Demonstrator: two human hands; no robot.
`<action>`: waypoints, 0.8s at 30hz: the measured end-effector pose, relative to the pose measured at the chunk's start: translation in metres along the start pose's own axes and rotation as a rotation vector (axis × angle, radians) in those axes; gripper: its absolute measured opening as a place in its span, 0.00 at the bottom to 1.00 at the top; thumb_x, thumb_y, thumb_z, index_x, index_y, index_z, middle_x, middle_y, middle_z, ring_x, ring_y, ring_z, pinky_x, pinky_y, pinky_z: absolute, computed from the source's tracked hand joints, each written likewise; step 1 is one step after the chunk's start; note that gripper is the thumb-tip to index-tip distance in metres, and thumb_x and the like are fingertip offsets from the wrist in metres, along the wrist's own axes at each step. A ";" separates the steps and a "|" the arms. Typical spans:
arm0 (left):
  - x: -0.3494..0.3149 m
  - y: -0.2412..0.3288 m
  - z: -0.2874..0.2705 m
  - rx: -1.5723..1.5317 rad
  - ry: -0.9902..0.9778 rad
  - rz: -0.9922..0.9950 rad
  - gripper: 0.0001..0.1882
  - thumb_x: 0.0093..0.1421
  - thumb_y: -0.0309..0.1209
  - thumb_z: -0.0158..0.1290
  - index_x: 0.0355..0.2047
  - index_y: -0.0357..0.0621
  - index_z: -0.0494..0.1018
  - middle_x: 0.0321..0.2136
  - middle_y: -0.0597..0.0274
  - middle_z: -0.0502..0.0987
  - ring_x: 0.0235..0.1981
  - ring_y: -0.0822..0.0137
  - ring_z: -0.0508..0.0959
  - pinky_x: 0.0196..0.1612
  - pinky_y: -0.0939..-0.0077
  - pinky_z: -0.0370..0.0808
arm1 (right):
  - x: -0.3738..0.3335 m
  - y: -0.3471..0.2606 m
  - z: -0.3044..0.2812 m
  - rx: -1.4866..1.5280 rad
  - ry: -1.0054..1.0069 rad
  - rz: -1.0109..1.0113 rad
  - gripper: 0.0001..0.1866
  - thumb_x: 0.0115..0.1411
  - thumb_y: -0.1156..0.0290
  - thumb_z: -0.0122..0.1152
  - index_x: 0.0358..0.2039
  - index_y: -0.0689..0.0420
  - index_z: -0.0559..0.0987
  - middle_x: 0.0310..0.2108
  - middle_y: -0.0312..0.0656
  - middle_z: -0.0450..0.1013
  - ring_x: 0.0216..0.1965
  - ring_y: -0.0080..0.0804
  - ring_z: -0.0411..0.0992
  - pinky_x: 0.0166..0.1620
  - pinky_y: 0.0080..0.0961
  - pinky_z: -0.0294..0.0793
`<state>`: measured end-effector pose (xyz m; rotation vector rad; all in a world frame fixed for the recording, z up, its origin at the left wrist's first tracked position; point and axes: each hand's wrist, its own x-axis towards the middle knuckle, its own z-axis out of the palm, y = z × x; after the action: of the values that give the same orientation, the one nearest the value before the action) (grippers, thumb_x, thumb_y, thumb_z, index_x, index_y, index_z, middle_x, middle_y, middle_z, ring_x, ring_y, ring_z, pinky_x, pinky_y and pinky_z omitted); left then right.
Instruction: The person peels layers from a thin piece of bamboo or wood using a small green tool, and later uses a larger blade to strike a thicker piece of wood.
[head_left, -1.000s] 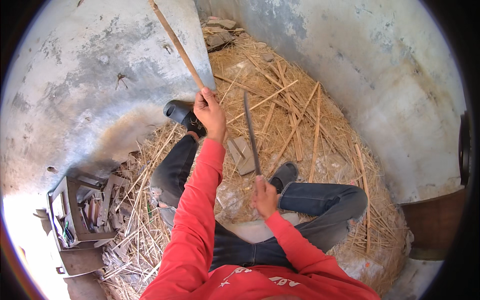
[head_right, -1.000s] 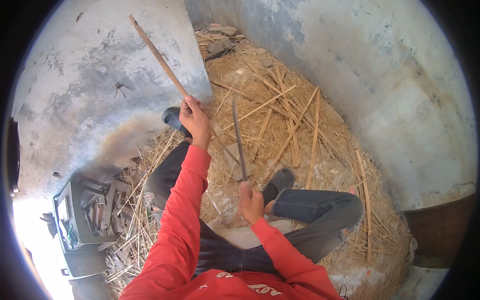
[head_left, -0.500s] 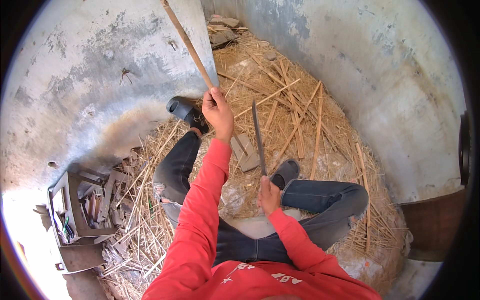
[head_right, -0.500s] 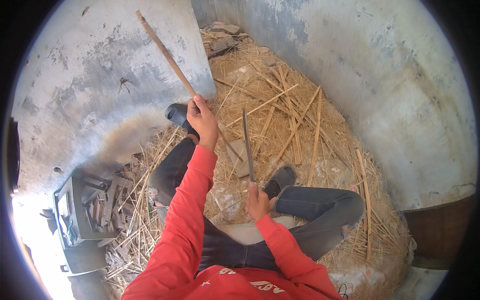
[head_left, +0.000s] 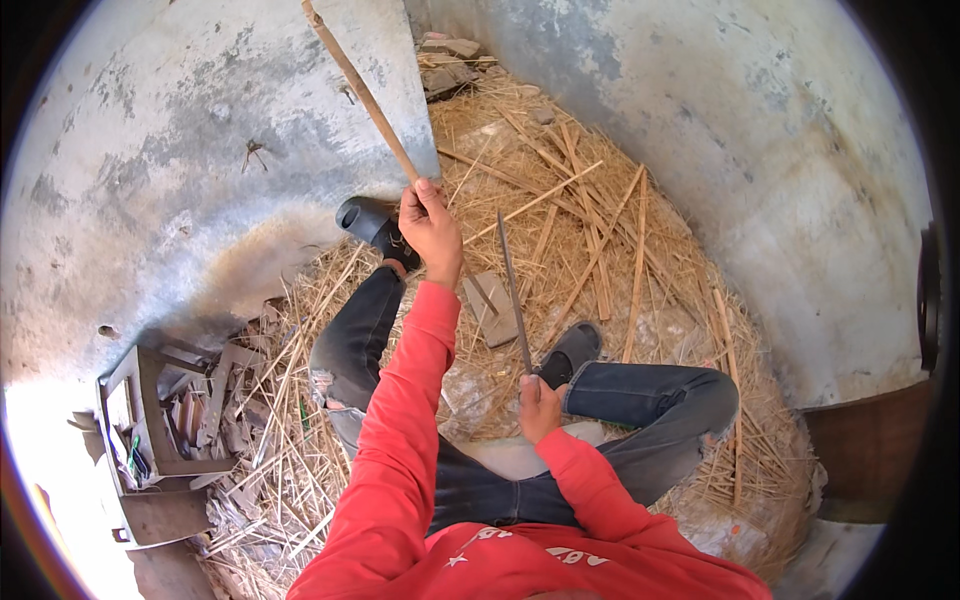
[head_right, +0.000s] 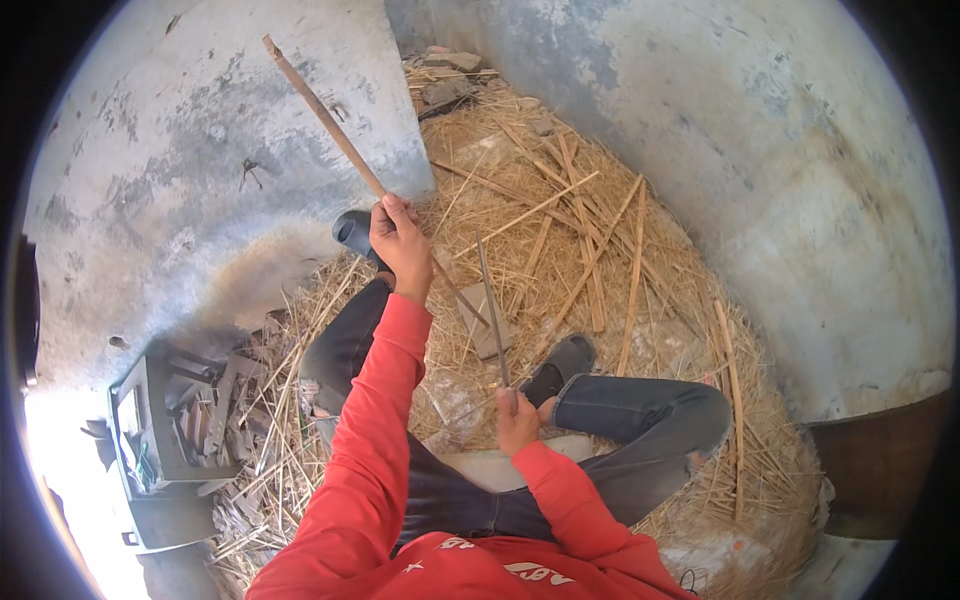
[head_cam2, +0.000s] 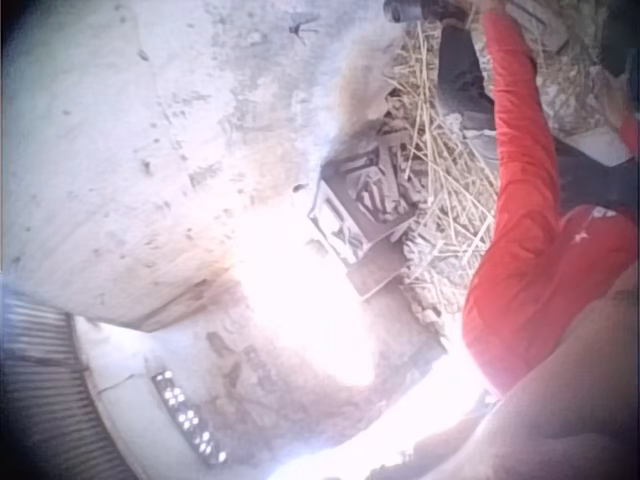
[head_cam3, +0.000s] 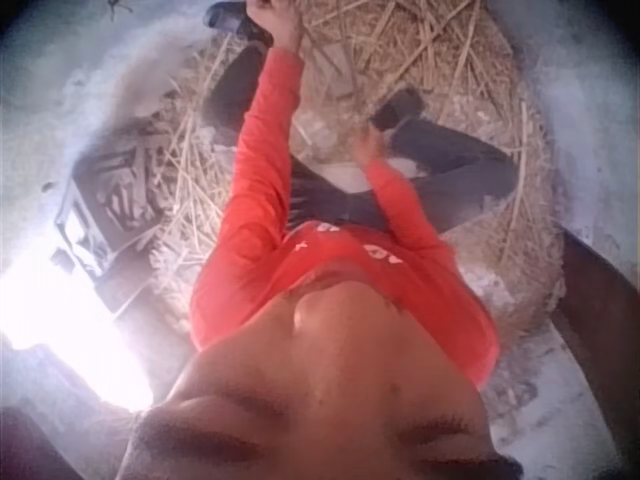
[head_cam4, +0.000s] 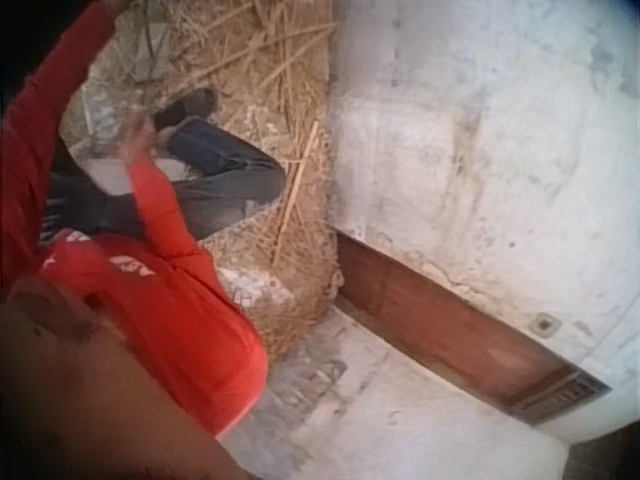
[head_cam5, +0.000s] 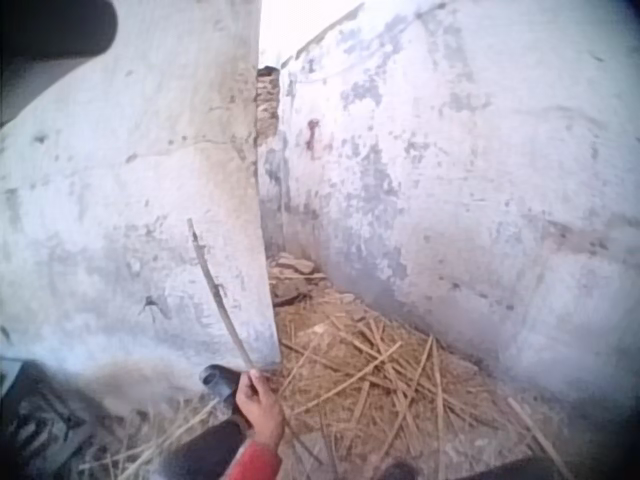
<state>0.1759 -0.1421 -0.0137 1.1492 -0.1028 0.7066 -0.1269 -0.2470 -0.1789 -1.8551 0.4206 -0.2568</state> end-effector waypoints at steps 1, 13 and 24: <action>0.000 0.001 0.001 -0.007 -0.004 -0.001 0.20 0.76 0.40 0.51 0.28 0.40 0.71 0.20 0.75 0.67 0.23 0.82 0.62 0.27 0.82 0.59 | -0.006 0.005 0.005 -0.021 0.026 -0.025 0.32 0.70 0.40 0.53 0.37 0.63 0.80 0.18 0.47 0.71 0.17 0.42 0.72 0.24 0.39 0.71; 0.001 0.012 -0.019 0.084 0.032 0.004 0.20 0.76 0.41 0.49 0.28 0.42 0.72 0.20 0.73 0.69 0.22 0.82 0.64 0.26 0.82 0.61 | -0.008 0.052 0.017 -0.041 -0.016 0.121 0.30 0.70 0.43 0.56 0.36 0.63 0.82 0.26 0.50 0.76 0.24 0.41 0.77 0.26 0.39 0.72; 0.002 0.021 -0.077 -0.005 0.013 -0.038 0.18 0.77 0.41 0.47 0.31 0.44 0.70 0.21 0.71 0.69 0.22 0.81 0.66 0.25 0.84 0.63 | 0.020 -0.017 -0.003 0.412 0.025 0.276 0.30 0.70 0.39 0.54 0.29 0.56 0.71 0.20 0.37 0.68 0.15 0.26 0.63 0.19 0.29 0.65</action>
<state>0.1443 -0.0698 -0.0292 1.1386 -0.0720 0.6796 -0.1066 -0.2528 -0.1627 -1.3745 0.5880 -0.1633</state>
